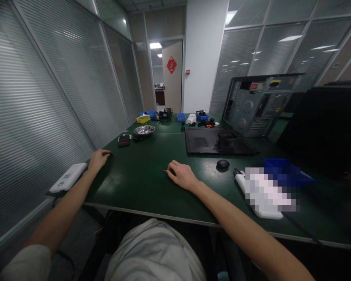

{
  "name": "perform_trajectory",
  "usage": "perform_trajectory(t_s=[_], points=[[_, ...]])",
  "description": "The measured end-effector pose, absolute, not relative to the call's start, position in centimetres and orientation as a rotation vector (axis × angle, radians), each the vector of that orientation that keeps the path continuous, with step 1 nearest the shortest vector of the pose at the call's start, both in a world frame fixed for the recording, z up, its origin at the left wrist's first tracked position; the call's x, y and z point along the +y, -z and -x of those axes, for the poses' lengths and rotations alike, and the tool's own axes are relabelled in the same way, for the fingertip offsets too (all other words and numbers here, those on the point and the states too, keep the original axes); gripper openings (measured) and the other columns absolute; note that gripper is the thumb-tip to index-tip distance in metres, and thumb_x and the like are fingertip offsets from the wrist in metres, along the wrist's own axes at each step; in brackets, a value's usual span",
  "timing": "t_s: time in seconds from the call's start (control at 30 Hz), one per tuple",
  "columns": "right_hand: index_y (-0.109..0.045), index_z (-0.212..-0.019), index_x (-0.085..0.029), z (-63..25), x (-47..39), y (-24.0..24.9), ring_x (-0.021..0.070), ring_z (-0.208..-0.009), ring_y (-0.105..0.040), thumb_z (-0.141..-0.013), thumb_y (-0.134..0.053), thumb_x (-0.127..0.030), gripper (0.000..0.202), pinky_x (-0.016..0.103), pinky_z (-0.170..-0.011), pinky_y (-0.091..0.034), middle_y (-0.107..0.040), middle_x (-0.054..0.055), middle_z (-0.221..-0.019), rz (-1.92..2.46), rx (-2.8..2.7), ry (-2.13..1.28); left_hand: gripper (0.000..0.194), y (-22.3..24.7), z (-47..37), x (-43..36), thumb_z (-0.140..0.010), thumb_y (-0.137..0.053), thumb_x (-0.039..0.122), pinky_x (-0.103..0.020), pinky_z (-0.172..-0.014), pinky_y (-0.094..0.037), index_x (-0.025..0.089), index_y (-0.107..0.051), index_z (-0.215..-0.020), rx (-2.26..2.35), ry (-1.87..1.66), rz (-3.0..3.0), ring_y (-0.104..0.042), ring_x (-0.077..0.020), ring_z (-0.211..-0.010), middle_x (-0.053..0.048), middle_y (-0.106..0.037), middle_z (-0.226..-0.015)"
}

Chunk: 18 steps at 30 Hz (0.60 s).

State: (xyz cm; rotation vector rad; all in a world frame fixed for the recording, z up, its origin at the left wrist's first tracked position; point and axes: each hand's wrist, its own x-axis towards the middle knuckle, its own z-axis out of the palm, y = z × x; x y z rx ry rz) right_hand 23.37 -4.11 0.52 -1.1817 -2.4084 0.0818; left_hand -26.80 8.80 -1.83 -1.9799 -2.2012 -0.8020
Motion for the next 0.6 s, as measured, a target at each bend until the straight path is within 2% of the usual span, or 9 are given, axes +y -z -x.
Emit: perform_trajectory(t_s=[0.43,0.6], points=[[-0.060,-0.102,-0.022,-23.4,-4.2,-0.5,0.0135,-0.080,-0.058,-0.103,-0.053,-0.034,0.013,0.026,-0.067,-0.034,-0.062,0.002,-0.102,1.172,-2.405,-0.075,0.031,2.0,26.8,8.4,-0.093,-0.052,0.021,-0.036,-0.103,-0.047,0.017,-0.079,-0.108,-2.023,0.655,2.017,-0.066,-0.0278,-0.109,-0.011,-0.073,-0.116],[-0.060,-0.102,-0.023,-23.3,-4.2,-0.5,0.0137,-0.080,-0.058,-0.103,-0.053,-0.034,0.013,0.026,-0.067,-0.034,-0.062,0.001,-0.102,1.167,-2.405,-0.074,0.032,1.2,25.6,7.3,-0.095,-0.050,0.024,-0.037,-0.098,-0.049,0.016,-0.078,-0.107,-2.032,0.516,1.947,-0.065,-0.0291,-0.106,-0.014,-0.070,-0.114]])
